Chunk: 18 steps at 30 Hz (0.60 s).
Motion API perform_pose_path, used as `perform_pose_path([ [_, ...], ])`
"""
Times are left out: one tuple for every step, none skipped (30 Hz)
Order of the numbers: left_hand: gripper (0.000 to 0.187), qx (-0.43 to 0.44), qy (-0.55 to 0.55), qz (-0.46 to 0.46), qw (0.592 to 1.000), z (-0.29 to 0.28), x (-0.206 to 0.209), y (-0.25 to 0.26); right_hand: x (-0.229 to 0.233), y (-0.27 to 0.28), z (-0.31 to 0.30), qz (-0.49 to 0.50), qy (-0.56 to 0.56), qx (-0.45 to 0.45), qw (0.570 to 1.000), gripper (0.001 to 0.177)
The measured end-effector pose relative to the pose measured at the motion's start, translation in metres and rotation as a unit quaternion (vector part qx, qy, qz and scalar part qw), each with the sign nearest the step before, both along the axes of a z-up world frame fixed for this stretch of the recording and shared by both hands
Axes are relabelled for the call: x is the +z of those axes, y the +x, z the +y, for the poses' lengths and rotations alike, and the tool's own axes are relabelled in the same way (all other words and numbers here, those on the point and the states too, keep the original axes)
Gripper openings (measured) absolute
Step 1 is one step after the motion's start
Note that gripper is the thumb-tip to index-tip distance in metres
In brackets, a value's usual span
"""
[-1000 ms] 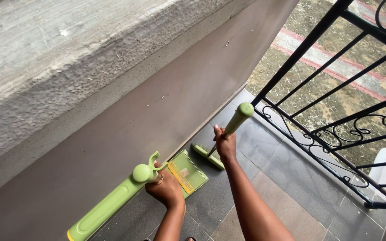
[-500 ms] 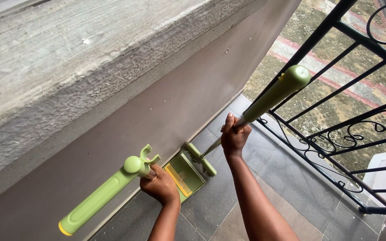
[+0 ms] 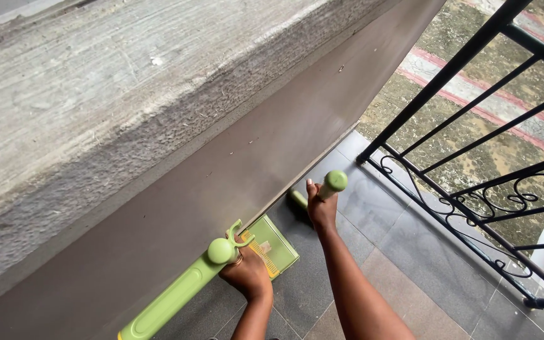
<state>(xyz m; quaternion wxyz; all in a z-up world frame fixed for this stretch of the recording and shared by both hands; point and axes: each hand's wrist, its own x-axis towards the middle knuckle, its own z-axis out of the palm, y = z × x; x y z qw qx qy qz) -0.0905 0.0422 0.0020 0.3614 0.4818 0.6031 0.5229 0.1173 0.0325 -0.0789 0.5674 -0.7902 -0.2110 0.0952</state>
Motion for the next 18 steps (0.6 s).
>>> perform_pose_path([
  [0.018,-0.002,-0.001,0.000,1.000,0.001,-0.002,0.000,0.006,-0.008,0.001,0.000,-0.001,-0.002,1.000,0.055],
  [0.018,-0.008,-0.008,0.043,0.999,0.001,-0.003,-0.001,0.013,-0.016,0.002,0.049,0.017,-0.001,0.999,0.055],
  [0.019,-0.014,-0.016,0.084,0.996,0.001,-0.004,0.000,0.021,-0.022,0.002,0.097,0.034,-0.001,0.995,0.055],
  [0.019,-0.016,-0.017,0.083,0.996,0.002,-0.006,0.000,0.021,-0.027,0.004,0.096,0.032,-0.003,0.995,0.055],
  [0.019,-0.016,-0.023,0.072,0.997,0.003,-0.007,0.000,0.022,-0.032,0.006,0.097,0.044,-0.018,0.994,0.056],
  [0.019,-0.015,-0.030,0.061,0.998,0.003,-0.007,0.000,0.023,-0.037,0.008,0.099,0.057,-0.032,0.993,0.057],
  [0.019,-0.019,-0.029,0.058,0.998,0.003,-0.008,-0.001,0.031,-0.039,0.007,0.096,0.058,-0.035,0.993,0.057],
  [0.022,-0.023,-0.034,0.059,0.997,0.002,-0.009,-0.001,0.040,-0.042,0.006,0.112,0.061,-0.040,0.991,0.057],
  [0.026,-0.027,-0.039,0.060,0.997,0.002,-0.010,-0.003,0.048,-0.046,0.006,0.128,0.064,-0.044,0.989,0.057],
  [0.026,-0.030,-0.038,0.058,0.997,0.002,-0.011,-0.004,0.058,-0.041,0.002,0.126,0.065,-0.047,0.989,0.057],
  [0.031,-0.039,-0.017,0.072,0.996,0.003,-0.013,-0.007,0.068,-0.037,-0.002,0.099,0.059,-0.047,0.992,0.057],
  [0.035,-0.049,0.004,0.086,0.995,0.003,-0.015,-0.010,0.077,-0.034,-0.006,0.071,0.052,-0.048,0.995,0.057],
  [0.035,-0.051,0.005,0.086,0.995,0.004,-0.017,-0.012,0.088,-0.031,-0.012,0.071,0.054,-0.050,0.995,0.057],
  [0.034,-0.046,0.016,0.065,0.997,0.004,-0.020,-0.014,0.099,-0.028,-0.019,0.021,0.074,-0.063,0.995,0.054],
  [0.033,-0.042,0.026,0.044,0.998,0.005,-0.023,-0.016,0.109,-0.026,-0.025,-0.028,0.095,-0.075,0.992,0.052],
  [0.033,-0.045,0.027,0.044,0.998,0.005,-0.014,-0.019,0.119,-0.025,-0.028,-0.029,0.096,-0.078,0.992,0.052],
  [0.034,-0.038,-0.025,0.038,0.998,0.004,-0.006,-0.023,0.129,-0.026,-0.033,-0.044,0.116,-0.082,0.989,0.052],
  [0.034,-0.031,-0.077,0.032,0.996,0.003,0.002,-0.027,0.138,-0.026,-0.038,-0.059,0.135,-0.085,0.985,0.053],
])
